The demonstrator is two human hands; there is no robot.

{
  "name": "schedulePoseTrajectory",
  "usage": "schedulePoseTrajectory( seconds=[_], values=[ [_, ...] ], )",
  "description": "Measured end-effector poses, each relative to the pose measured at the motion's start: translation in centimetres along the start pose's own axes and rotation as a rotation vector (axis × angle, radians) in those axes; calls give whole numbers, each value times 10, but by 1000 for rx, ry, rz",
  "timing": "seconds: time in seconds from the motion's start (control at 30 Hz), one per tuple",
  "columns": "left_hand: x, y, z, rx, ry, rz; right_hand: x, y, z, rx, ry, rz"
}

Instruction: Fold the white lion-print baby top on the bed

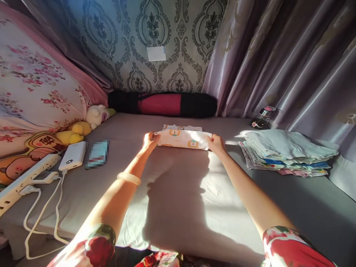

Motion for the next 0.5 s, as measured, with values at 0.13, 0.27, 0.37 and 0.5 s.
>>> schedulePoseTrajectory(
  seconds=[0.13, 0.27, 0.37, 0.5],
  values=[
    [21, 13, 0, 83, -5, -56, 22, 12, -2, -4, 96, 9],
    [37, 24, -4, 228, -26, -97, 36, 23, -5, 5, 221, -5],
    [45, 30, -10, 319, -37, -82, 44, 27, -6, 6, 269, -31],
    [55, 37, -13, 385, -24, -50, 60, 30, -6, -17, 249, -28]
  ],
)
Point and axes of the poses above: each hand's wrist, its own x-axis towards the middle knuckle, its own y-axis out of the palm, z = x × y, the point moved 10 cm from there along x, towards the middle knuckle, and after that the axes turned 10 degrees about z, right-handed, at the moved point
